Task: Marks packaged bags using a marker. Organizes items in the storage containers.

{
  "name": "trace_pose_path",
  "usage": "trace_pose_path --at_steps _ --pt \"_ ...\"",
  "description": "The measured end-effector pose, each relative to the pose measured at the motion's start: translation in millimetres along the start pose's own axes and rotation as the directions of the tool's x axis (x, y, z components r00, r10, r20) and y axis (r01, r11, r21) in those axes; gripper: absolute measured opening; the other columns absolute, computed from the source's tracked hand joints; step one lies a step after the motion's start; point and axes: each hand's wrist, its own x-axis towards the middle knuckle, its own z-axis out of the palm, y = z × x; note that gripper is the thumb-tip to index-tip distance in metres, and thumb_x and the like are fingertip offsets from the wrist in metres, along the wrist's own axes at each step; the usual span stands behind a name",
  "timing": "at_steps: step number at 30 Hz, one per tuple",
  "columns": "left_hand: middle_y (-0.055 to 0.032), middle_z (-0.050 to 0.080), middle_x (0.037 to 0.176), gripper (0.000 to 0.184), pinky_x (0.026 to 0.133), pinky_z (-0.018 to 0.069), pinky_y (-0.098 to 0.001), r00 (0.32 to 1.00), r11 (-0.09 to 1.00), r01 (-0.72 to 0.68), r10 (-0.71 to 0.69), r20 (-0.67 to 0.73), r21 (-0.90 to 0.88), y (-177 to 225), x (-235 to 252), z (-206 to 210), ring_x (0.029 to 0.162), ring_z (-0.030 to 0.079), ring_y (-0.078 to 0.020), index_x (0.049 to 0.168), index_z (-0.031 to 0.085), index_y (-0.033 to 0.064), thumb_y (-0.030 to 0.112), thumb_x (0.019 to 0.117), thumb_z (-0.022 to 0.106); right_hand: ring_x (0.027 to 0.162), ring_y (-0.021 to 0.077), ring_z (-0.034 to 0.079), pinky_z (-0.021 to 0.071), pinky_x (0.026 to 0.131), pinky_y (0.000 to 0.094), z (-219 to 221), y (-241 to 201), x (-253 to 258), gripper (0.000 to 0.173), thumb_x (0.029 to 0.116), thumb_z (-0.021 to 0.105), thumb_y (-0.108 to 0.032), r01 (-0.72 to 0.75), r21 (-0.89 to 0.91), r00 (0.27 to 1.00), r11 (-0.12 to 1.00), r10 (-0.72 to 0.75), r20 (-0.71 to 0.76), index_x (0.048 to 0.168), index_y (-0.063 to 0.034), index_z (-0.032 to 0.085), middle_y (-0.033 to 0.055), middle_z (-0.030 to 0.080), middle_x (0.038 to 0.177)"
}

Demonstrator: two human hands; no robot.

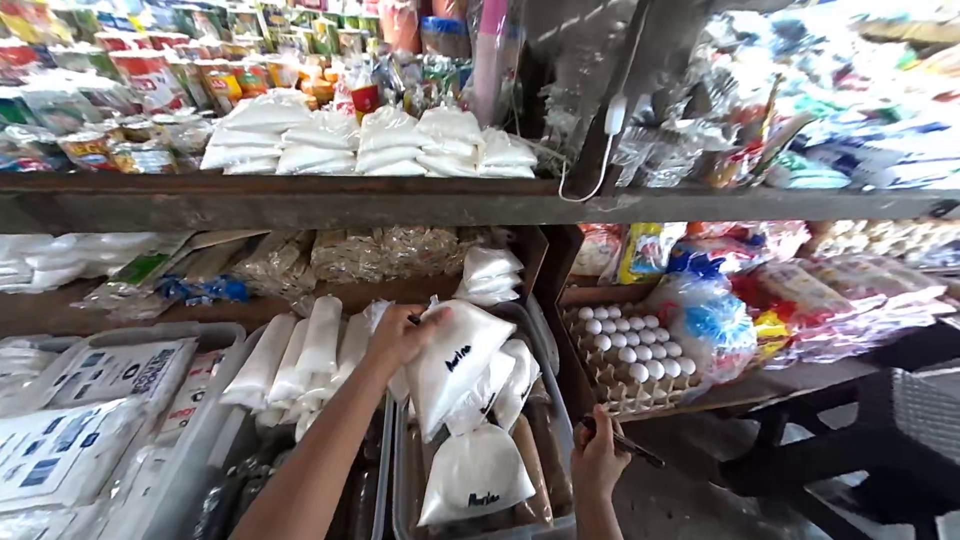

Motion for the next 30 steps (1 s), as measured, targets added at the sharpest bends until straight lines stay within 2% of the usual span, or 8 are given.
trace_pose_path --at_steps 5,8,10,12,17,22,26,30 --pt "0.0024 0.055 0.067 0.038 0.063 0.0447 -0.0284 0.995 0.995 0.103 -0.103 -0.013 -0.014 -24 35 6 0.060 0.049 -0.0048 0.080 0.066 0.0032 0.036 0.0973 0.071 0.036 0.0010 0.041 0.0376 0.036 0.0163 -15 31 25 0.021 0.1036 0.053 -0.008 -0.131 0.095 0.984 0.987 0.142 -0.112 0.083 -0.0078 0.057 -0.0041 0.053 0.054" --pt "-0.0069 0.053 0.069 0.048 0.066 0.0439 -0.0387 0.992 0.966 0.055 -0.081 0.095 0.252 -40 49 10 0.065 0.050 -0.0172 0.077 0.062 -0.0010 0.041 0.0998 0.066 0.035 -0.0001 0.041 0.0368 0.037 0.0157 -27 43 44 0.029 0.1063 0.046 -0.016 -0.200 0.212 0.971 0.956 0.223 -0.087 0.079 -0.0133 0.057 -0.0083 0.047 0.048" --pt "-0.0257 0.066 0.096 0.058 0.086 0.0492 -0.0598 0.936 0.827 0.046 -0.231 0.264 0.560 -34 59 11 0.094 0.064 -0.0402 0.097 0.068 -0.0060 0.052 0.1010 0.060 0.035 0.0003 0.041 0.0366 0.037 0.0151 -31 43 52 0.038 0.1089 0.041 -0.022 -0.254 0.290 0.958 0.923 0.281 -0.055 0.075 -0.0155 0.056 -0.0092 0.044 0.046" --pt "-0.0265 0.068 0.117 0.061 0.096 0.0464 -0.0674 0.900 0.725 0.060 -0.337 0.277 0.687 -17 72 14 0.115 0.063 -0.0456 0.115 0.072 0.0023 0.060 0.0953 0.064 0.035 0.0007 0.042 0.0368 0.037 0.0148 -31 42 56 0.043 0.1104 0.037 -0.026 -0.286 0.324 0.949 0.902 0.313 -0.032 0.072 -0.0166 0.054 -0.0091 0.044 0.046" --pt "-0.0198 0.072 0.117 0.047 0.100 0.0471 -0.0653 0.971 0.832 0.038 -0.161 0.175 0.554 7 153 40 0.115 0.065 -0.0399 0.115 0.077 0.0098 0.052 0.0954 0.068 0.034 0.0003 0.039 0.0342 0.037 0.0150 -28 45 54 0.045 0.1109 0.036 -0.028 -0.363 0.287 0.928 0.886 0.371 0.029 0.072 -0.0156 0.055 -0.0088 0.042 0.044" --pt "-0.0321 0.056 0.136 0.067 0.105 0.0464 -0.0612 0.914 0.822 0.329 -0.401 0.064 0.464 -38 222 106 0.127 0.056 -0.0453 0.132 0.059 -0.0081 0.049 0.0969 0.068 0.033 0.0012 0.041 0.0347 0.035 0.0155 -34 41 59 0.049 0.1110 0.034 -0.031 -0.430 0.413 0.893 0.803 0.446 0.063 0.069 -0.0169 0.053 -0.0078 0.044 0.044" --pt "-0.0229 0.053 0.136 0.072 0.092 0.0486 -0.0442 0.791 0.778 0.600 -0.612 0.009 0.187 -55 236 137 0.109 0.057 -0.0284 0.149 0.042 0.0002 0.040 0.0969 0.071 0.033 0.0013 0.042 0.0359 0.035 0.0153 -36 38 65 0.051 0.1113 0.032 -0.030 -0.439 0.473 0.881 0.764 0.469 0.062 0.067 -0.0159 0.053 -0.0076 0.044 0.043" --pt "0.0002 0.041 0.079 0.042 0.051 0.0329 -0.0228 0.736 0.737 0.660 -0.673 0.075 0.143 -71 245 153 0.057 0.034 -0.0079 0.121 0.056 0.0085 0.044 0.0999 0.066 0.033 0.0014 0.041 0.0349 0.035 0.0150 -35 41 65 0.047 0.1112 0.033 -0.028 -0.469 0.459 0.866 0.754 0.496 0.070 0.070 -0.0154 0.052 -0.0072 0.043 0.044"
